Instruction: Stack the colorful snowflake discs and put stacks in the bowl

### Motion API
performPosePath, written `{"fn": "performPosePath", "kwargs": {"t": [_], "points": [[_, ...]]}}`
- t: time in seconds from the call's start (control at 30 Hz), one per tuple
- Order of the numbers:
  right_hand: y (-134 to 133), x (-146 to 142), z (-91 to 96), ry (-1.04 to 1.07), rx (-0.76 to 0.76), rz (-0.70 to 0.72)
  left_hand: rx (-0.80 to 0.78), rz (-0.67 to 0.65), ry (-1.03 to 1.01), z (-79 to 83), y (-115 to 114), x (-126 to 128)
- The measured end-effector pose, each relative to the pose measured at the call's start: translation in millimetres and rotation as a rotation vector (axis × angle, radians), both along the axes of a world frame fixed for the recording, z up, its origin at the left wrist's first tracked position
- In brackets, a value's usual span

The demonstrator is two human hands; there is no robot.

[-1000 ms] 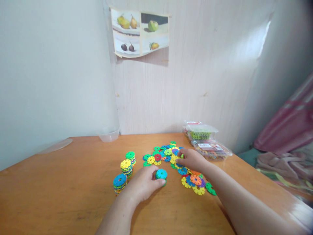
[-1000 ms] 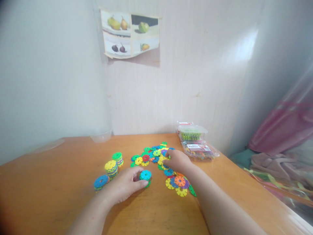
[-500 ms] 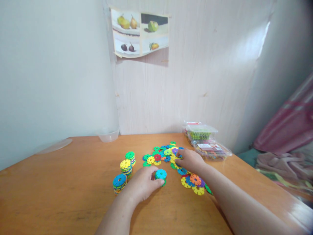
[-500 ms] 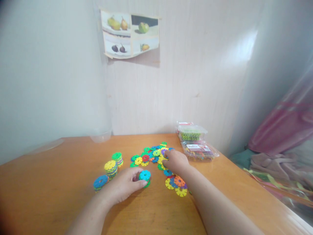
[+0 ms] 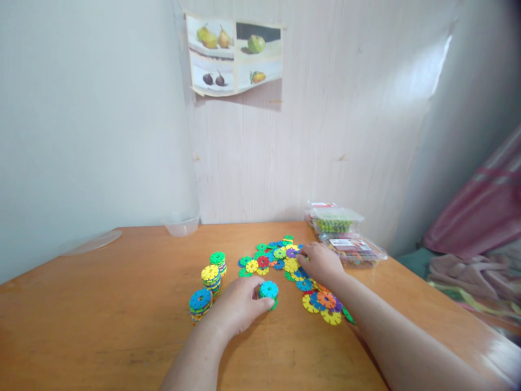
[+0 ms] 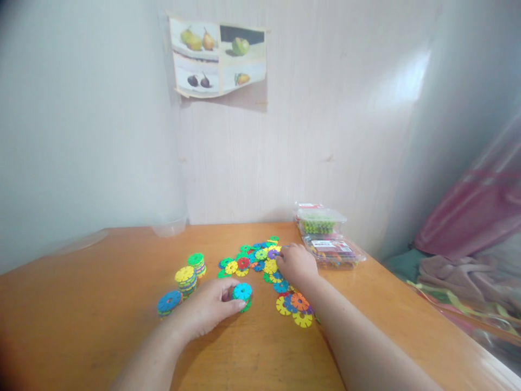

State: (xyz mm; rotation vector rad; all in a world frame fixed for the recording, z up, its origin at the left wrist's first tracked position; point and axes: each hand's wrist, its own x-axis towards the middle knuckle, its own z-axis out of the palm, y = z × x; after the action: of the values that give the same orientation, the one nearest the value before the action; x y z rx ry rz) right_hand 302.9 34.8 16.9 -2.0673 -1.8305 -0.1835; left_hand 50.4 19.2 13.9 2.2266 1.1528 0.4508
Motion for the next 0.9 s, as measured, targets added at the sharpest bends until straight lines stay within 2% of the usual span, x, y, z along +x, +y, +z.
{"fn": "performPosePath", "kwargs": {"t": [0.1,0.2,0.27,0.4,0.5,0.63,0.9], "points": [[-3.3,-7.6,5.5,0.316,-0.008,0.088,0.006,0.018,0.007,1.3,-0.9,0.5],[-10.7,-22.8,10.1,0.748,-0.163,0.274,0.008,0.032,0.011,3.4,-2.1,1.3],[-15.8,-33.5,9.8,0.915,-0.272,0.362,0.003,0.029,0.01,4.9,-3.2,1.6],[-19.7,-46.3,-0.8,0.924,-0.356,0.441,0.0,0.015,-0.005,6.8,-4.8,1.4],[-18.1,-47.7,-10.5,0.889,-0.367,0.451,0.008,0.019,-0.004,5.2,-3.9,0.9],[-17.1,-48.6,-14.8,0.958,-0.493,0.446,0.004,0.026,0.0,2.5,-2.7,0.9],[-20.3,-57.8,-12.3,0.95,-0.436,0.456,0.014,0.057,-0.012,5.0,-5.5,2.0]]}}
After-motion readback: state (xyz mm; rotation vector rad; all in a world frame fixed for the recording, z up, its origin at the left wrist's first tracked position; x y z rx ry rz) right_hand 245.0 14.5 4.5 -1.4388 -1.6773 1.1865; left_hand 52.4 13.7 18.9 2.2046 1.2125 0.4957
